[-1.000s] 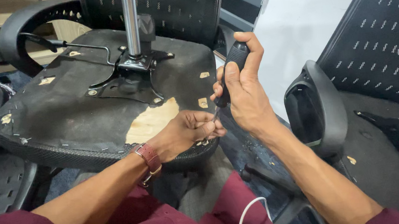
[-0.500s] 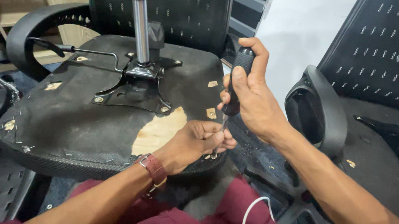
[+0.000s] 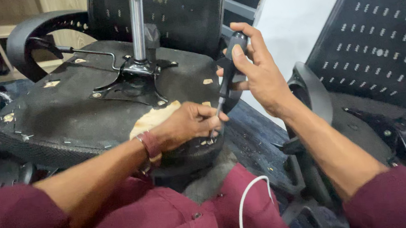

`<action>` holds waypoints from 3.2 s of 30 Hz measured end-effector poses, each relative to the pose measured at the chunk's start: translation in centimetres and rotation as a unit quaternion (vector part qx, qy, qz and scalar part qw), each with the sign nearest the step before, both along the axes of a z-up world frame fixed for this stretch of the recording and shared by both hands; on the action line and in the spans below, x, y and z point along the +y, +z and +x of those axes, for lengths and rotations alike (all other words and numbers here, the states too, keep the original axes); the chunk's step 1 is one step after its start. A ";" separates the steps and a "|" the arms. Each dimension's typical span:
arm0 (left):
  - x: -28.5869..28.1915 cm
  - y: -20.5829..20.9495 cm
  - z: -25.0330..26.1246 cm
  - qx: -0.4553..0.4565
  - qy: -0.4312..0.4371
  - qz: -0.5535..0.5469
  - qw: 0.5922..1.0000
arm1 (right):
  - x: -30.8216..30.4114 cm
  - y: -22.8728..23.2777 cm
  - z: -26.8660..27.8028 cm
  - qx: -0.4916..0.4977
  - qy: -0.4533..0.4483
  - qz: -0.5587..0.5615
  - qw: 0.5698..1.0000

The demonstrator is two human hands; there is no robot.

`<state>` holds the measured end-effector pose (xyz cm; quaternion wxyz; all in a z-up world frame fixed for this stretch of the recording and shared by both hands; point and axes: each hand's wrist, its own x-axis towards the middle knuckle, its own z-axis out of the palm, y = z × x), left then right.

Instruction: The person uses a screwdriver to remove screws from the underside of an office chair seat. The chair is upside down, and the person works methodically to loosen and remove fasteners from the seat base.

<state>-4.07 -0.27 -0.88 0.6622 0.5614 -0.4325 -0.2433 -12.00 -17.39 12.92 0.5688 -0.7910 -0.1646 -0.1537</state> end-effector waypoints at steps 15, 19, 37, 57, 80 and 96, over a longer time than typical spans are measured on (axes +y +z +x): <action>0.7 -0.7 0.2 -0.045 0.086 0.038 0.995 | 1.4 0.7 -2.3 -0.086 0.054 -0.044 0.994; 0.8 -0.9 -0.2 -0.070 0.105 0.008 0.992 | 1.5 0.8 -2.8 -0.132 0.074 -0.075 0.986; 1.1 -1.7 0.2 -0.080 0.089 0.019 0.993 | 1.6 1.0 -1.9 -0.155 0.073 -0.076 0.982; 1.2 -0.9 -0.1 -0.070 0.107 0.015 0.992 | 1.0 0.5 -0.4 -0.111 0.112 -0.055 0.986; 0.5 -0.9 -0.7 -0.072 0.175 0.030 0.981 | -0.9 0.9 0.7 -0.086 0.108 -0.029 0.990; 0.8 -0.1 -1.9 -0.126 0.193 0.046 0.972 | -0.7 2.7 -1.0 -0.093 0.067 -0.096 0.989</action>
